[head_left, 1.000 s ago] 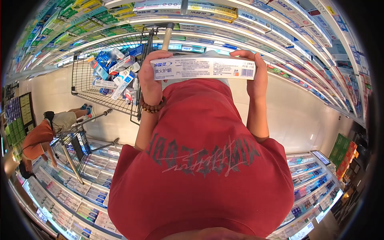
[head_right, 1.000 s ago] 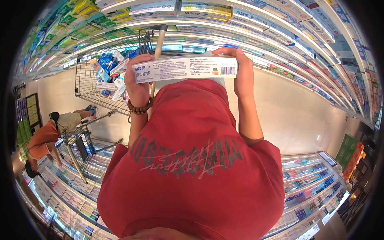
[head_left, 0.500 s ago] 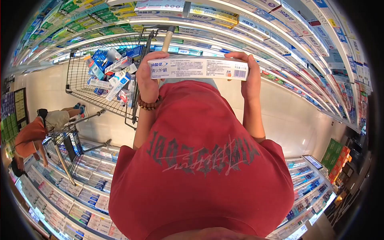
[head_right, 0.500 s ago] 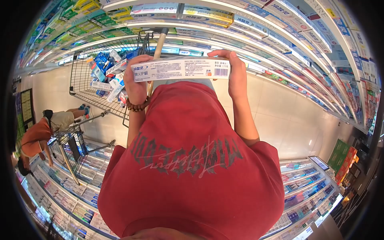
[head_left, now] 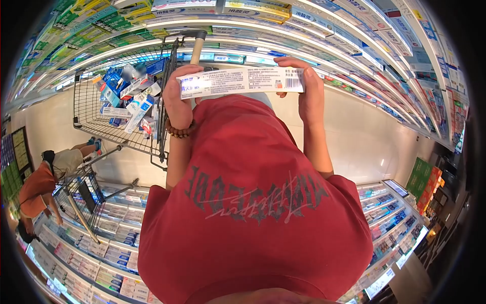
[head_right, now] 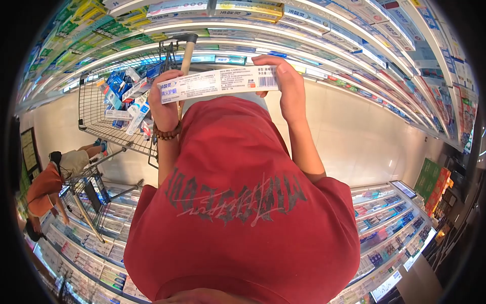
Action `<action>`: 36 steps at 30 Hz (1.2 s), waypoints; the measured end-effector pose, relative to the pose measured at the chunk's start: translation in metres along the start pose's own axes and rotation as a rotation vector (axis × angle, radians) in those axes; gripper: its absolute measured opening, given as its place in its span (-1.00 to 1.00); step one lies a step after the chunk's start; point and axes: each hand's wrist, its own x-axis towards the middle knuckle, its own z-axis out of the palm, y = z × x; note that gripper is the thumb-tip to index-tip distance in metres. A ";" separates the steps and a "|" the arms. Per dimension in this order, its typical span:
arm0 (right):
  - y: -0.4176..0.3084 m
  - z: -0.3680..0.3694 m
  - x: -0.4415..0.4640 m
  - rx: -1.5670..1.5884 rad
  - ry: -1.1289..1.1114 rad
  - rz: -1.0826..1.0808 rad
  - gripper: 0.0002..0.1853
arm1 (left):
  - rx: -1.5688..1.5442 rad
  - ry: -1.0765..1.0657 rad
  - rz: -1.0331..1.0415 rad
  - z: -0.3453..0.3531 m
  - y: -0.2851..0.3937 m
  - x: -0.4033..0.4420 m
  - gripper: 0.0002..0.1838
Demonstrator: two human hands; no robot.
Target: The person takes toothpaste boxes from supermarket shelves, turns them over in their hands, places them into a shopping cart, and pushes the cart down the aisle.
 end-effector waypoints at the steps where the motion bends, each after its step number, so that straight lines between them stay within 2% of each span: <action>1: -0.001 -0.002 -0.002 0.002 -0.013 -0.009 -0.45 | 0.018 0.058 0.023 0.011 0.002 0.001 -0.35; 4: -0.003 -0.010 -0.006 0.050 -0.044 0.013 -0.49 | -0.059 0.001 -0.068 0.010 0.003 0.000 -0.39; 7: -0.004 -0.014 -0.010 0.109 -0.017 0.094 -0.51 | -0.242 0.002 -0.303 0.008 0.008 -0.002 -0.43; 10: -0.006 -0.014 -0.013 0.176 0.008 0.176 -0.47 | -0.468 -0.186 -0.456 -0.001 0.012 0.000 -0.39; 13: -0.003 -0.018 -0.016 0.205 -0.005 0.225 -0.40 | -0.438 -0.157 -0.538 0.001 0.018 0.000 -0.38; 16: -0.001 -0.019 -0.016 0.271 -0.015 0.319 -0.36 | -0.411 -0.183 -0.524 0.007 0.022 0.002 -0.39; 17: 0.000 -0.021 -0.016 0.295 -0.015 0.355 -0.35 | -0.283 0.021 -0.538 0.021 0.022 0.000 -0.35; 20: -0.001 -0.019 -0.018 0.251 0.003 0.424 -0.31 | -0.288 -0.112 -0.551 0.006 0.013 0.001 -0.32; 23: 0.005 -0.026 -0.018 0.182 -0.051 0.443 -0.29 | -0.197 -0.060 -0.576 0.016 0.021 0.003 -0.28; 26: 0.009 -0.023 -0.020 0.157 -0.047 0.450 -0.28 | -0.323 -0.274 -0.535 0.000 0.006 0.004 -0.24; 32: 0.014 -0.025 -0.027 0.210 -0.014 0.495 -0.30 | -0.196 -0.137 -0.544 0.012 0.009 -0.006 -0.15; 36: 0.013 -0.025 -0.030 0.241 -0.022 0.472 -0.31 | -0.186 -0.155 -0.556 0.015 0.010 -0.007 -0.12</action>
